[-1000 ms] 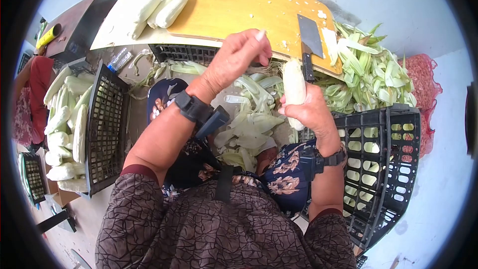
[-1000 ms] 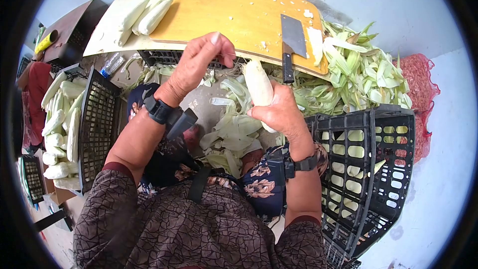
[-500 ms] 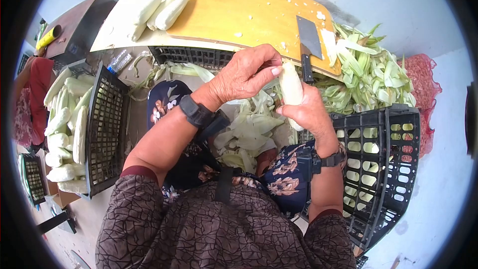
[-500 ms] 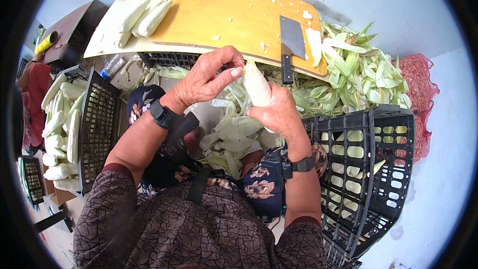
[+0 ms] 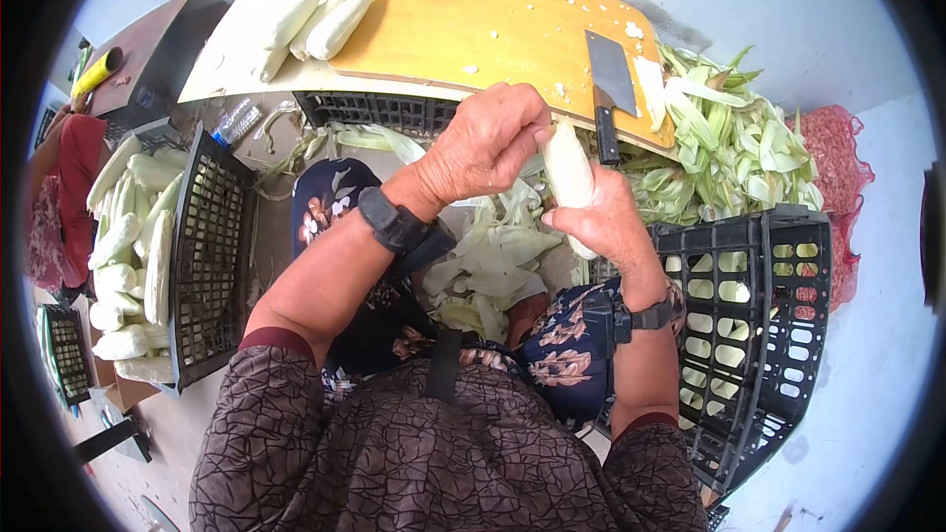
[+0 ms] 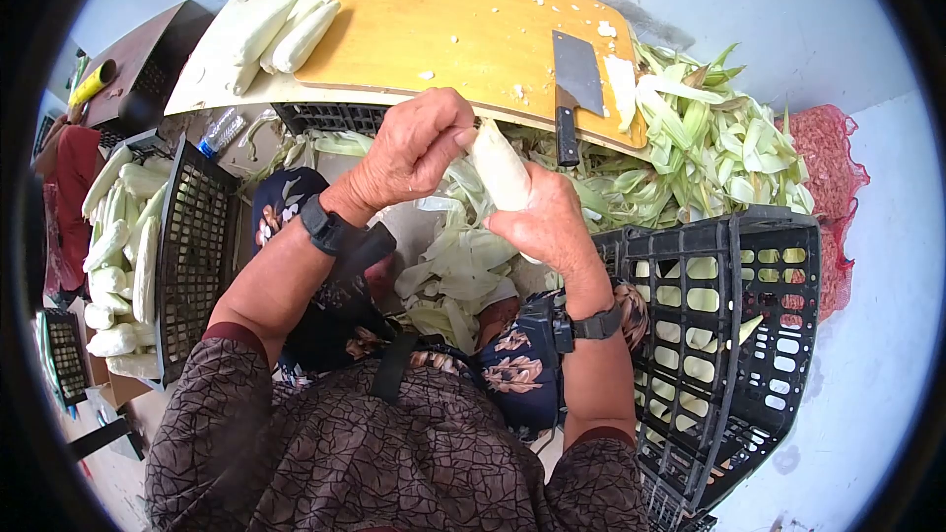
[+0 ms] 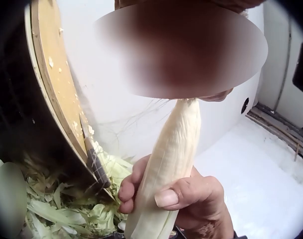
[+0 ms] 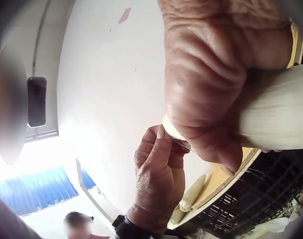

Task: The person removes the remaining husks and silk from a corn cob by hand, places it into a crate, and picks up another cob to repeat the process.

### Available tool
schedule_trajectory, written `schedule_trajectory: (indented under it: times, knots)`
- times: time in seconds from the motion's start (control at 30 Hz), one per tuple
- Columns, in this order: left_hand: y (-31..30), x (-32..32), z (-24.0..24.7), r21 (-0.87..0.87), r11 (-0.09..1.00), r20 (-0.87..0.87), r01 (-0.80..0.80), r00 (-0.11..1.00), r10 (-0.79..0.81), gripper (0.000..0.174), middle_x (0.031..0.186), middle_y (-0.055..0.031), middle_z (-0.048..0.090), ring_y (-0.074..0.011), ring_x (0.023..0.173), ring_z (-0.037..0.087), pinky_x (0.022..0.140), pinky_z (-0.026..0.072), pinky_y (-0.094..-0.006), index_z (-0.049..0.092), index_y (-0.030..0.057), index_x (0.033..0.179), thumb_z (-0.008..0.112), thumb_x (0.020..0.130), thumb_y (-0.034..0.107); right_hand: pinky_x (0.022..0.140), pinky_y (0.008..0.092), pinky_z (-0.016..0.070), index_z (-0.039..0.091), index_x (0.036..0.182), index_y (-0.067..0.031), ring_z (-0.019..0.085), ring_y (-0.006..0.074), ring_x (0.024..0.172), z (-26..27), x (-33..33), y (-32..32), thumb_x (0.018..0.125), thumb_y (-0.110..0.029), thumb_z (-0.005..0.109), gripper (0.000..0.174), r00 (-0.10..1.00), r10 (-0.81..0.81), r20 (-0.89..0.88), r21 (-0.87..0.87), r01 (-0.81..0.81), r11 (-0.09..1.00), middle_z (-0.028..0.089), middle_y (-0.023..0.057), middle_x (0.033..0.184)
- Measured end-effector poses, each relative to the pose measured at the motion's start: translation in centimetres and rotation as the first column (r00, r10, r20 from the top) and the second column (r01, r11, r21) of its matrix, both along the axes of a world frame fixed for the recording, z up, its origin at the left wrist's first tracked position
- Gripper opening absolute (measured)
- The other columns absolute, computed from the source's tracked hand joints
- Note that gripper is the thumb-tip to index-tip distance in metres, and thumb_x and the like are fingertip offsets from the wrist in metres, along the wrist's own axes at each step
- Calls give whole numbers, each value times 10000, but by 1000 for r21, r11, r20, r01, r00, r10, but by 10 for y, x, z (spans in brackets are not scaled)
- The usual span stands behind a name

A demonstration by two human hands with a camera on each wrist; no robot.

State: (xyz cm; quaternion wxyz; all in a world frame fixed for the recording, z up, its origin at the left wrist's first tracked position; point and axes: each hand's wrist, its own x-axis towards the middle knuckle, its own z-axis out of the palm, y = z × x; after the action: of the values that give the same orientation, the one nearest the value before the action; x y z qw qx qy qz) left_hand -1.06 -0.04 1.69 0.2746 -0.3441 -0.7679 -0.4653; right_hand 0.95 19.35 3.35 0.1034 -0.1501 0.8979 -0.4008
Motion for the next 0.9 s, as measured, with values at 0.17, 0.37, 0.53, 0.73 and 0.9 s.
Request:
schedule_trajectory:
  times: [0.17, 0.37, 0.53, 0.73, 0.9]
  knots:
    - [-2, 1, 3, 82, 994, 77, -73, 995, 67, 60, 710, -74, 497, -215, 629, 492, 593, 409, -287, 473, 21, 793, 503, 842, 40, 610, 297, 467, 569, 811, 28, 564, 152, 635, 3, 0, -2, 557, -66, 705, 302, 1000, 11, 11, -38, -10, 999, 600, 87, 690]
    - [-23, -13, 9, 591, 785, 378, -185, 923, -66, 198, 656, 5, 482, -65, 586, 424, 545, 381, -215, 482, 33, 740, 452, 901, 145, 618, 288, 466, 578, 826, 49, 579, 160, 649, -1, -2, 3, 563, -56, 689, 304, 998, -46, 44, 108, 41, 993, 614, 96, 710]
    - [-21, -4, 14, 351, 919, 603, -182, 794, -73, 377, 509, 2, 448, -69, 456, 398, 454, 331, -218, 480, 59, 623, 419, 931, 268, 629, 281, 476, 587, 855, 62, 593, 160, 662, 3, -2, 5, 580, -48, 685, 311, 978, -60, 202, -124, 86, 989, 626, 91, 739]
    - [-6, -5, 2, 405, 914, 586, 3, 767, -262, 387, 665, -38, 547, -85, 584, 494, 560, 415, -233, 521, 33, 722, 439, 926, 351, 635, 287, 460, 581, 793, 3, 561, 148, 665, 7, -4, 2, 577, -64, 669, 243, 965, 20, 261, -342, 73, 937, 597, 56, 713]
    - [1, 4, -3, 239, 964, 474, 119, 852, -222, 257, 773, -37, 561, -124, 702, 519, 657, 439, -279, 545, 17, 915, 506, 896, 270, 620, 277, 482, 591, 856, 46, 598, 153, 674, 2, -7, 4, 600, -31, 659, 276, 986, 54, 157, -317, -2, 948, 615, 73, 731]
